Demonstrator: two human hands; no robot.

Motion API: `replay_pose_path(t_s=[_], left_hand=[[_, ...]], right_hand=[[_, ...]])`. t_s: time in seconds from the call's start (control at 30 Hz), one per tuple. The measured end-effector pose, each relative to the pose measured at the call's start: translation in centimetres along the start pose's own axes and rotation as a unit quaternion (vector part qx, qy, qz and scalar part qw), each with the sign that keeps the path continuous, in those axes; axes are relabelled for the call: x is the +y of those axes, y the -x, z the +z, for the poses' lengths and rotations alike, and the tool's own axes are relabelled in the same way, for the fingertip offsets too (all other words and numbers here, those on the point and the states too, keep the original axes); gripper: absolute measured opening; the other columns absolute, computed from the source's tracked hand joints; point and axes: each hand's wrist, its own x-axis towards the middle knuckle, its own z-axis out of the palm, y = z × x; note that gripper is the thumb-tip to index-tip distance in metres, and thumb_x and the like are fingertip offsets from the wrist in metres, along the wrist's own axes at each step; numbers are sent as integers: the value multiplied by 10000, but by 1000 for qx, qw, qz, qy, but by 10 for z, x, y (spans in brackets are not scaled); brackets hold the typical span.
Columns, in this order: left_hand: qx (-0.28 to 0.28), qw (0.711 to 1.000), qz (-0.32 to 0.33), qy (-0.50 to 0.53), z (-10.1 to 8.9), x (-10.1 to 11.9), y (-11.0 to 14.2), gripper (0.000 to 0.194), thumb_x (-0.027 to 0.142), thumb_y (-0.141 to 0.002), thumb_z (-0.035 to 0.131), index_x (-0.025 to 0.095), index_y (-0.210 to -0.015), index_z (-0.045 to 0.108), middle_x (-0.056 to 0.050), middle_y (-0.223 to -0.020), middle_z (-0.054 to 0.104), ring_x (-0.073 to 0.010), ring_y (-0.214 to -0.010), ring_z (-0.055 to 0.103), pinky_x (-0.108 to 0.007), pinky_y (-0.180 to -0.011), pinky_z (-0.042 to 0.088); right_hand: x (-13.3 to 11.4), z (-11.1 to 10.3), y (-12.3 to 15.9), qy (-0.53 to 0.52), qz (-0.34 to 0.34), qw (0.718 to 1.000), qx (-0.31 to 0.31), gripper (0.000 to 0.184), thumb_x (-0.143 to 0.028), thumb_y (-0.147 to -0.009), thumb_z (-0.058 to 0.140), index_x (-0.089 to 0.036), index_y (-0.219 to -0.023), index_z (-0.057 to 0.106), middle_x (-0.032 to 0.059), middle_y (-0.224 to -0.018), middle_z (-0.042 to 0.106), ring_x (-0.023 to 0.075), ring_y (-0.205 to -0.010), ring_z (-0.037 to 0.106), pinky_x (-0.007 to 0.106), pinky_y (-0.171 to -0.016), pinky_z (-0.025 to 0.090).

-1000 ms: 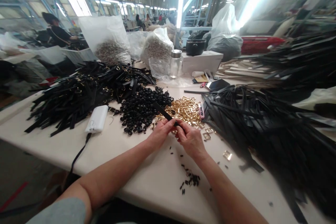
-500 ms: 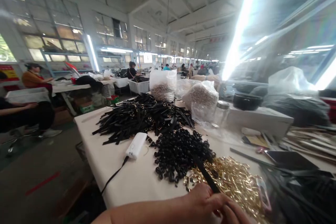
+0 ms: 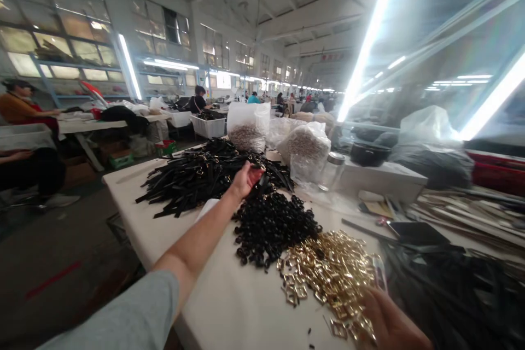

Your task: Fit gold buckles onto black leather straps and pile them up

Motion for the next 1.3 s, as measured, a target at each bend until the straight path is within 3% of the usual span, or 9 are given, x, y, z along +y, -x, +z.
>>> replay_pose_path(t_s=[0.1,0.2,0.4,0.57,0.7,0.9,1.07,1.17,1.3], left_hand=[[52,998,22,14,-9,14,-20,211,350,-953,483,197,-1087,538,-50,-1009,666,-59,-712,631,-173,-670,488],[59,998,23,-5,-22,-21,-8,255,301,-901,568,249,-1145,515,-50,-1092,627,-87,-752,643,-204,-671,504],[-130,985,-7,-112,-16,-110,97,511,263,-766,688,234,-1241,502,-67,-1142,620,-151,-834,677,-245,-674,534],[-311,923,44,-223,-1,-139,157,528,230,-749,703,235,-1256,557,-84,-1121,657,-150,-830,656,-289,-790,522],[-367,882,79,-284,-4,-144,161,460,191,-757,682,248,-1209,615,-70,-1047,692,-137,-760,634,-269,-758,509],[-358,891,44,-276,-4,-146,157,417,161,-718,698,247,-1126,673,-62,-942,711,-136,-692,616,-240,-686,495],[-368,881,45,-293,-4,-148,159,401,170,-725,687,264,-1114,682,-47,-912,716,-144,-696,621,-242,-683,487],[-353,892,27,-280,-3,-149,157,399,227,-765,669,245,-1163,650,-31,-841,694,-136,-667,611,-237,-651,487],[-337,905,-24,-257,-3,-152,150,478,300,-793,659,210,-1251,557,2,-772,645,-118,-630,604,-236,-628,504]], right_hand=[[-16,-2,7,25,-35,999,16,382,-523,-860,468,-238,-897,720,79,-887,755,241,-765,705,293,-657,492],[-23,-9,4,68,-29,996,51,386,-442,-920,406,-191,-926,700,86,-883,741,212,-765,679,278,-680,451],[-10,-30,-3,216,35,970,106,302,-331,-897,462,-151,-1056,643,113,-1036,675,229,-911,603,302,-761,402],[-1,-39,-4,311,125,938,93,369,-326,-882,520,-118,-1179,588,167,-1109,630,281,-990,564,362,-808,375],[-1,-35,-4,349,131,927,45,355,-354,-855,585,-152,-1144,625,151,-1084,628,284,-994,563,373,-811,361],[-5,-33,-5,360,108,926,31,171,-266,-858,573,-188,-956,689,98,-962,669,238,-892,601,343,-766,361],[-7,-43,-4,353,87,930,61,166,-204,-874,522,-170,-895,683,97,-906,693,208,-813,620,312,-735,368],[-18,-44,-1,285,39,954,84,191,-228,-908,488,-168,-954,664,85,-885,705,201,-787,631,289,-724,383],[-44,-28,8,82,-50,995,-9,221,-304,-946,457,-205,-939,656,35,-825,708,157,-709,638,239,-672,406]])
